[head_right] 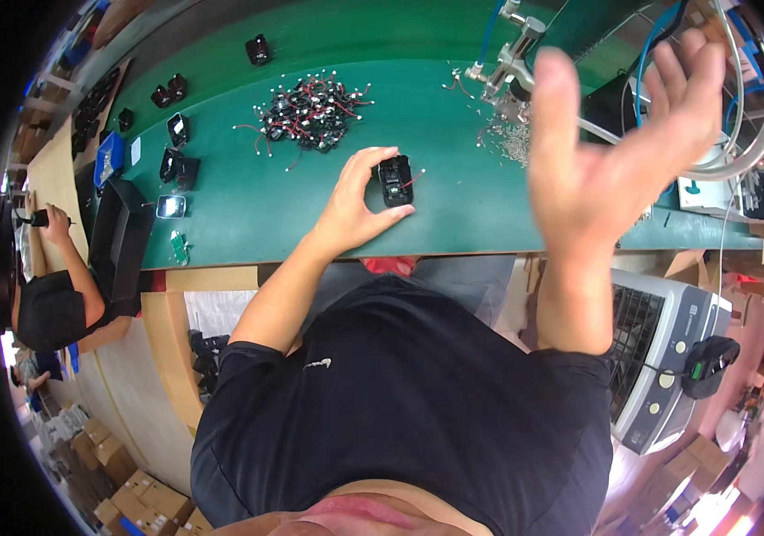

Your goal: The person assembles electronic components into a plastic housing using a handheld pneumatic press to connect wires.

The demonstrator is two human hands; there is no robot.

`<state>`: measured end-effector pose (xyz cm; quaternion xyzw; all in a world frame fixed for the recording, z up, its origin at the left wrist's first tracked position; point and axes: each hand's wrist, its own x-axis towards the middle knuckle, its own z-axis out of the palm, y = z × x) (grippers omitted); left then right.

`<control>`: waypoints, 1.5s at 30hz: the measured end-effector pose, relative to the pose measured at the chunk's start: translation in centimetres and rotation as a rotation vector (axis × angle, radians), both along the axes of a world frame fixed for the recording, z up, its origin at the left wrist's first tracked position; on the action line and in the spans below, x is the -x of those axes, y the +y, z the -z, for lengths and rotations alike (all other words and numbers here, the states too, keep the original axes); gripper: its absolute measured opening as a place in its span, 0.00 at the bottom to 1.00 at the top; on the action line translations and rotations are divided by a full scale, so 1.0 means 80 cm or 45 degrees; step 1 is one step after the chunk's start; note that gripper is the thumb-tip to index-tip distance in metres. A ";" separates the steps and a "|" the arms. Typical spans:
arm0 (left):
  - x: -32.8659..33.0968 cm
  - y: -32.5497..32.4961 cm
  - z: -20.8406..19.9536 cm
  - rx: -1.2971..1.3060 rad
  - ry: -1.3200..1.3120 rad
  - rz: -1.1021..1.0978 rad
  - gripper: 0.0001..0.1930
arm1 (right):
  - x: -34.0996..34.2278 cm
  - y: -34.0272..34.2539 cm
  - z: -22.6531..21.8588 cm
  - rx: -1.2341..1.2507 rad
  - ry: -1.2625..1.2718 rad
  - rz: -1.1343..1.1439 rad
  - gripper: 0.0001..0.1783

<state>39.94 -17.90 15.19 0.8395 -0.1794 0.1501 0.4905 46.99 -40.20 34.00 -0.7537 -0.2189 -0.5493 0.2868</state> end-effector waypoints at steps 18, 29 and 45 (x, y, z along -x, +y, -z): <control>0.002 -0.008 0.013 -0.214 -0.103 -0.066 0.29 | 0.009 0.051 0.066 -0.991 0.971 -1.412 0.70; 0.003 -0.008 0.007 -0.212 -0.074 -0.071 0.25 | 0.024 0.065 0.091 -0.969 1.031 -1.222 0.62; 0.002 -0.006 0.010 -0.118 -0.017 -0.066 0.35 | 0.021 0.075 -0.016 -1.304 0.833 -1.496 0.58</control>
